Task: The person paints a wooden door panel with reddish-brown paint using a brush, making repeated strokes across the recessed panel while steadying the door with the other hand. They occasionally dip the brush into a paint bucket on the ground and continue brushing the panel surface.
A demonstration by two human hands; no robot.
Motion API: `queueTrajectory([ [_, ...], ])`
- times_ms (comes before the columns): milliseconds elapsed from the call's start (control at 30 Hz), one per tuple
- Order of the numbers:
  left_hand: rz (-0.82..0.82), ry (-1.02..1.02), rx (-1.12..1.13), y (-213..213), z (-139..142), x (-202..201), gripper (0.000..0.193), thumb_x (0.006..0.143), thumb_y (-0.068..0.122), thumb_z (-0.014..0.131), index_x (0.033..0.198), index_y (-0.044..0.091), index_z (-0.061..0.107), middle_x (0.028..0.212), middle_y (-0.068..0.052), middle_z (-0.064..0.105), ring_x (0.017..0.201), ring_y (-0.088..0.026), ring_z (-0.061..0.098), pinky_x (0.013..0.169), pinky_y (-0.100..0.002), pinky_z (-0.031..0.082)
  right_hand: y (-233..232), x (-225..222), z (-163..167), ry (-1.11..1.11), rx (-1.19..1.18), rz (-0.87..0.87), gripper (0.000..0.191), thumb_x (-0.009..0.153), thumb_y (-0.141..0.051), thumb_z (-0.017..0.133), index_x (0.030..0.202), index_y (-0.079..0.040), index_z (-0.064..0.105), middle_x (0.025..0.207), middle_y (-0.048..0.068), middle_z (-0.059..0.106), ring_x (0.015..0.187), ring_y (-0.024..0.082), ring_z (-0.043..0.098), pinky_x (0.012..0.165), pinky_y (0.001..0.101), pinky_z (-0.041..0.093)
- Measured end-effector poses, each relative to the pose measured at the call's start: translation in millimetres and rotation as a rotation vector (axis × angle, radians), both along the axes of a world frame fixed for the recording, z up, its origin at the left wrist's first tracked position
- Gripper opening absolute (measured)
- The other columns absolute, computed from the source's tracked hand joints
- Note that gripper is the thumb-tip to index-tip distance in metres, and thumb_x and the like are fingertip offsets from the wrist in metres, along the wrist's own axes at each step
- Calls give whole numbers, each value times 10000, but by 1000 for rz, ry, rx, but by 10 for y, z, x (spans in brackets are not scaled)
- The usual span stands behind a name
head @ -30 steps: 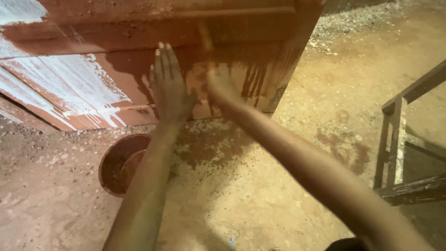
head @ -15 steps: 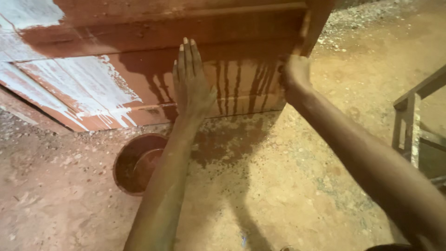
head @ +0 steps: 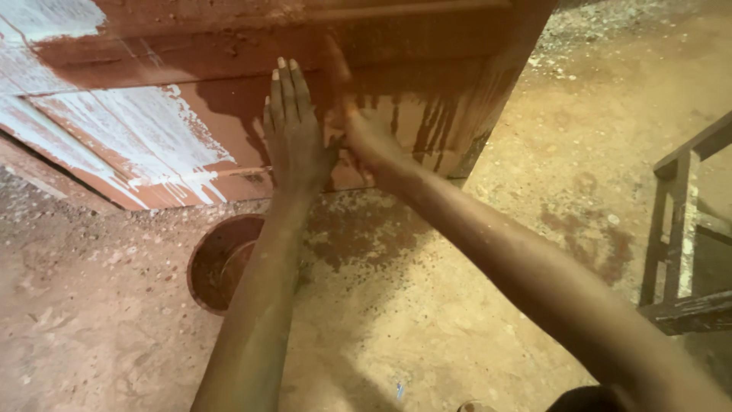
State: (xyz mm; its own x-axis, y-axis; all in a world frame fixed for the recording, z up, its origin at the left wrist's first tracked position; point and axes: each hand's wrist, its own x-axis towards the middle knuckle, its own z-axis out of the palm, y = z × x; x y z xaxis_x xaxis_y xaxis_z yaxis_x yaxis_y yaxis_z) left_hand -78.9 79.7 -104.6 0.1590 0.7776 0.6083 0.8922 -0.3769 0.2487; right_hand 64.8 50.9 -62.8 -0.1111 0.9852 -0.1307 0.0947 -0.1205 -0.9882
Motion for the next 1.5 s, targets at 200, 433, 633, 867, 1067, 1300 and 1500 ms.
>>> queueTrajectory([
  [200, -47, 61, 134, 42, 15, 166, 1057, 908, 178, 724, 1672, 22, 11, 1756, -148, 23, 1630, -300, 72, 1331, -506, 138, -7, 1036, 28, -106, -23, -320, 896, 893, -784, 290, 1269, -71, 680, 860, 36, 656, 589, 77, 559, 432, 267, 462],
  [433, -33, 103, 34, -21, 107, 300, 1008, 911, 205, 672, 1656, 8, 22, 1742, -153, 28, 1613, -308, 66, 1319, -487, 132, -6, 1568, -123, 6, -55, -629, 774, 1019, -728, 268, 1006, -68, 671, 677, -19, 381, 480, 93, 301, 391, 311, 232],
  [633, -34, 51, 49, -53, 76, 293, 862, 1023, 258, 576, 1667, 6, 62, 1752, -147, 55, 1624, -308, 86, 1325, -505, 140, 297, 975, -277, -46, 67, -427, 576, 1078, -460, 289, 886, -8, 591, 645, 20, 560, 471, 135, 416, 394, 327, 423],
  [867, 76, 51, 196, -41, 76, 181, 946, 1022, 246, 659, 1695, 19, 34, 1783, -141, 46, 1660, -307, 87, 1357, -504, 143, 111, -38, -113, -146, 141, -135, 744, 1005, -665, 277, 975, -42, 682, 687, 42, 609, 522, 142, 544, 441, 324, 418],
  [1067, 83, 36, -81, -31, 156, 203, 1065, 840, 143, 697, 1635, 11, -1, 1736, -163, 21, 1602, -314, 58, 1286, -521, 104, 112, 393, -77, -109, 133, -183, 925, 909, -804, 265, 1215, -65, 729, 862, 111, 618, 600, 112, 503, 497, 351, 424],
  [1300, -72, 39, 108, 65, 59, 370, 1081, 856, 165, 717, 1655, 22, 2, 1742, -147, 12, 1620, -296, 71, 1332, -496, 128, 52, 1524, -99, 2, -50, -498, 689, 1022, -596, 323, 1207, -46, 694, 827, 49, 609, 489, 112, 399, 381, 301, 319],
  [1500, -94, 3, 198, 123, 5, 362, 1119, 873, 198, 775, 1655, 5, -3, 1731, -176, -19, 1613, -329, 54, 1327, -516, 122, 27, 1674, -25, 76, -14, -589, 395, 1027, -317, 509, 1215, 12, 622, 787, 45, 542, 486, 120, 409, 390, 314, 329],
])
